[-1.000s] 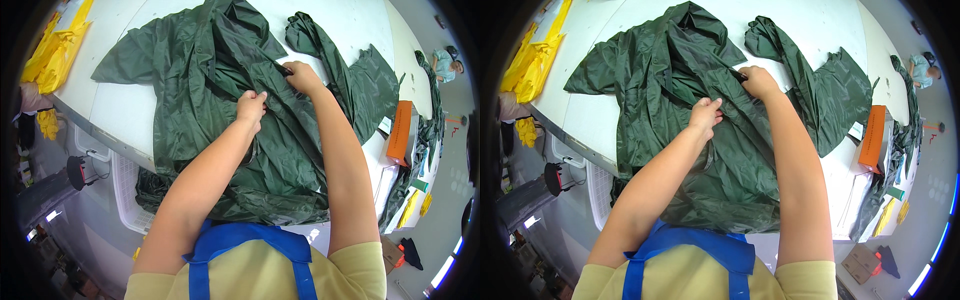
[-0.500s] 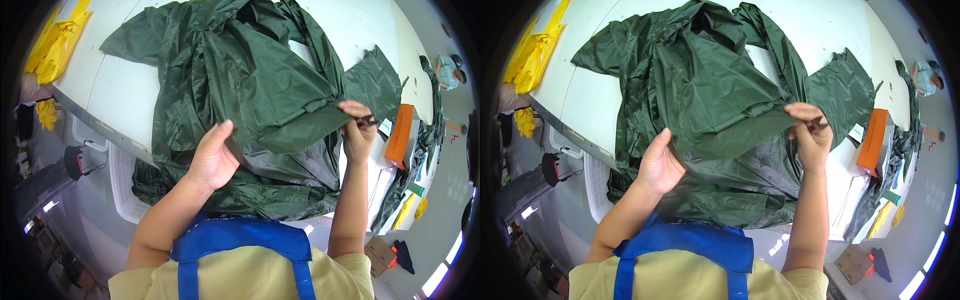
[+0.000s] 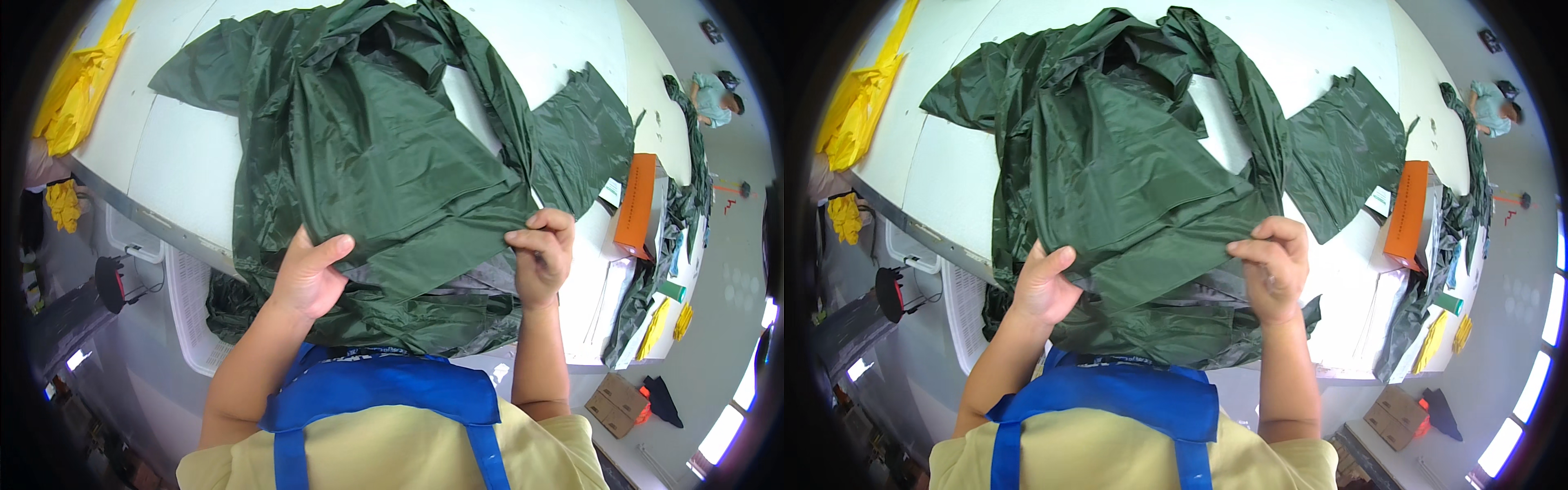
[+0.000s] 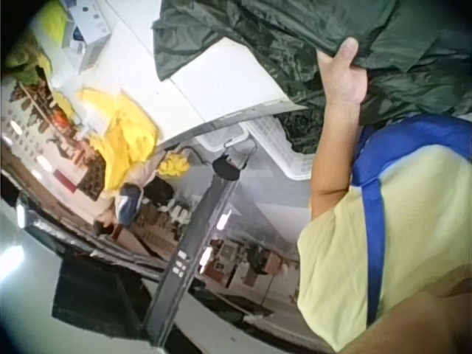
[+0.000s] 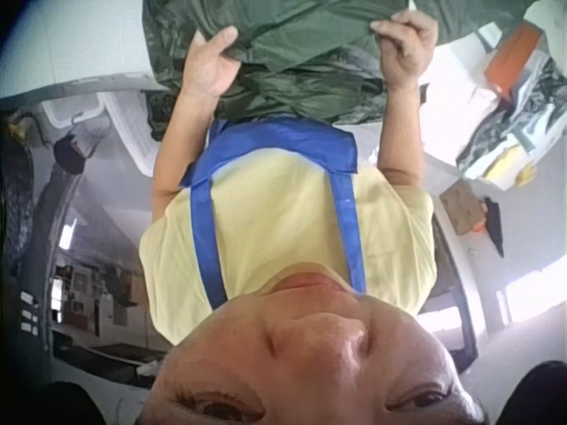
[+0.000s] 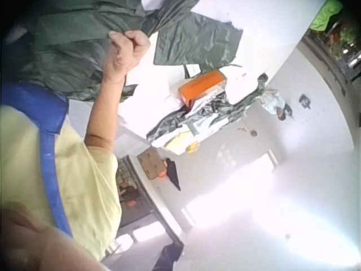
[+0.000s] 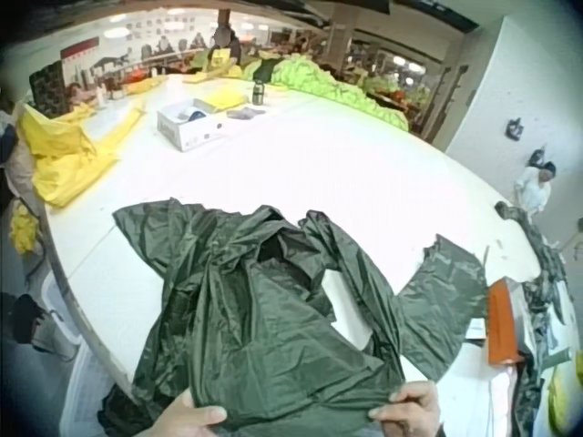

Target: The person lays a green jacket on a table, then uses a small blade to cut threads and seams along the hem and sleeves. The person repeatedly lifts and turns the jacket to access different areas, continuing to trim fabric edges throughout the clip.

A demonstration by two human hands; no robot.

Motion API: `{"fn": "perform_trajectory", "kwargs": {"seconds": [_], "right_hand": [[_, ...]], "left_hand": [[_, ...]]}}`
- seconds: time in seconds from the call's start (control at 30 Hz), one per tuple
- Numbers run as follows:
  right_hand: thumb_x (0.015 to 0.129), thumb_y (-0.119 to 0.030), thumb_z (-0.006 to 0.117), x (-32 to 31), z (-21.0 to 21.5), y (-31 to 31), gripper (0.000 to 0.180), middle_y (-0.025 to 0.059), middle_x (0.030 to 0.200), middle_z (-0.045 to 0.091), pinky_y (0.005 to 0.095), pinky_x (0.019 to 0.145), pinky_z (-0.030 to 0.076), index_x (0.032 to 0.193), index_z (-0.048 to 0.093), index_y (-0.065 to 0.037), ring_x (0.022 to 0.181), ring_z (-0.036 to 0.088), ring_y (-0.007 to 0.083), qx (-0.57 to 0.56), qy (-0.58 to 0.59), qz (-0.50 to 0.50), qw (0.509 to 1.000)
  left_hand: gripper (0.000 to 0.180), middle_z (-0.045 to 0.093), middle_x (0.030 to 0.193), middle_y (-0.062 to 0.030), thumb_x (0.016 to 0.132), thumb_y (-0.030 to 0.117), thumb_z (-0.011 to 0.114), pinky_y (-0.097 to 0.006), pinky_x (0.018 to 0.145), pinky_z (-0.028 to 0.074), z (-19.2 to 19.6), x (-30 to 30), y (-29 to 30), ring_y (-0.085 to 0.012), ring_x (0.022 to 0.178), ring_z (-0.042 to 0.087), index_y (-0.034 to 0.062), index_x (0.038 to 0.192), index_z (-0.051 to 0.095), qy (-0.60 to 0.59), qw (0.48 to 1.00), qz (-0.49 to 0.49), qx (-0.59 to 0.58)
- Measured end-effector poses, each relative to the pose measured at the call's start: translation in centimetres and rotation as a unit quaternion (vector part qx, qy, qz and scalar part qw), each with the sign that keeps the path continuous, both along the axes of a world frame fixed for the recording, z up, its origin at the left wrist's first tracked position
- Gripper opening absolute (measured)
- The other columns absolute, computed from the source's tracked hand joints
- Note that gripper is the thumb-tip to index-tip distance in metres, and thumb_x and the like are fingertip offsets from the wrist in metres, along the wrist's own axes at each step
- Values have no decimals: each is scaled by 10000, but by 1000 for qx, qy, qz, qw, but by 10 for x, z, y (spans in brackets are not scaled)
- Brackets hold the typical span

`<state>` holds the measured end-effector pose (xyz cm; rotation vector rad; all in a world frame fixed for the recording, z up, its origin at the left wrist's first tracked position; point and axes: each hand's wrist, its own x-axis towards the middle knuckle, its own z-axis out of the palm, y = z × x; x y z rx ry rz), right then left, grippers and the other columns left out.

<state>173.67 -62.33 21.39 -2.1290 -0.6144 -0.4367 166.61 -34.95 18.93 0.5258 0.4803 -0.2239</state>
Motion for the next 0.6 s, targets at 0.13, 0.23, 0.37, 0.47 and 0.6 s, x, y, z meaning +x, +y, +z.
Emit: {"fn": "perform_trajectory", "kwargs": {"seconds": [0.13, 0.23, 0.37, 0.47, 0.6], "right_hand": [[585, 143, 711, -8, 4, 8, 307, 70, 947, 479, 245, 576, 424, 792, 704, -83, 736, 528, 179, -22, -29, 26, 999], [553, 51, 707, -16, -6, 4, 292, 51, 871, 430, 280, 549, 396, 817, 711, -75, 687, 510, 188, 6, -30, 94, 995], [550, -16, 698, -31, 6, 11, 349, 53, 833, 433, 311, 559, 409, 896, 711, -60, 663, 500, 224, -25, 7, 165, 986], [625, -9, 681, -33, 15, 17, 324, 92, 837, 525, 334, 583, 446, 947, 701, -48, 720, 562, 243, -35, 58, 235, 970], [849, 10, 565, 13, 8, -3, 157, 113, 929, 662, 324, 728, 501, 957, 672, -25, 883, 634, 269, 40, 243, 224, 943]], "left_hand": [[586, 565, 1229, -90, 764, 10, 691, -391, 1002, 415, -5, -5, 6, -231, 1147, 538, 19, 1293, 442, 26, 999, 10, 38], [579, 555, 1239, -84, 772, -14, 658, -376, 1001, 408, -13, -11, 11, -221, 1148, 531, 23, 1302, 427, 50, 997, 11, 58], [585, 545, 1246, -79, 770, -49, 625, -354, 1002, 395, -23, -18, 17, -213, 1139, 529, 31, 1312, 419, 72, 989, 14, 127], [791, 436, 1369, -119, 753, -111, 541, -363, 1054, 345, -21, -15, 12, -242, 1251, 441, 59, 1449, 207, 49, 961, 35, 269], [749, 398, 1403, -247, 733, -65, 548, -412, 1108, 284, -21, -22, 15, -374, 1270, 430, 62, 1434, 317, -128, 712, -136, 677]]}}
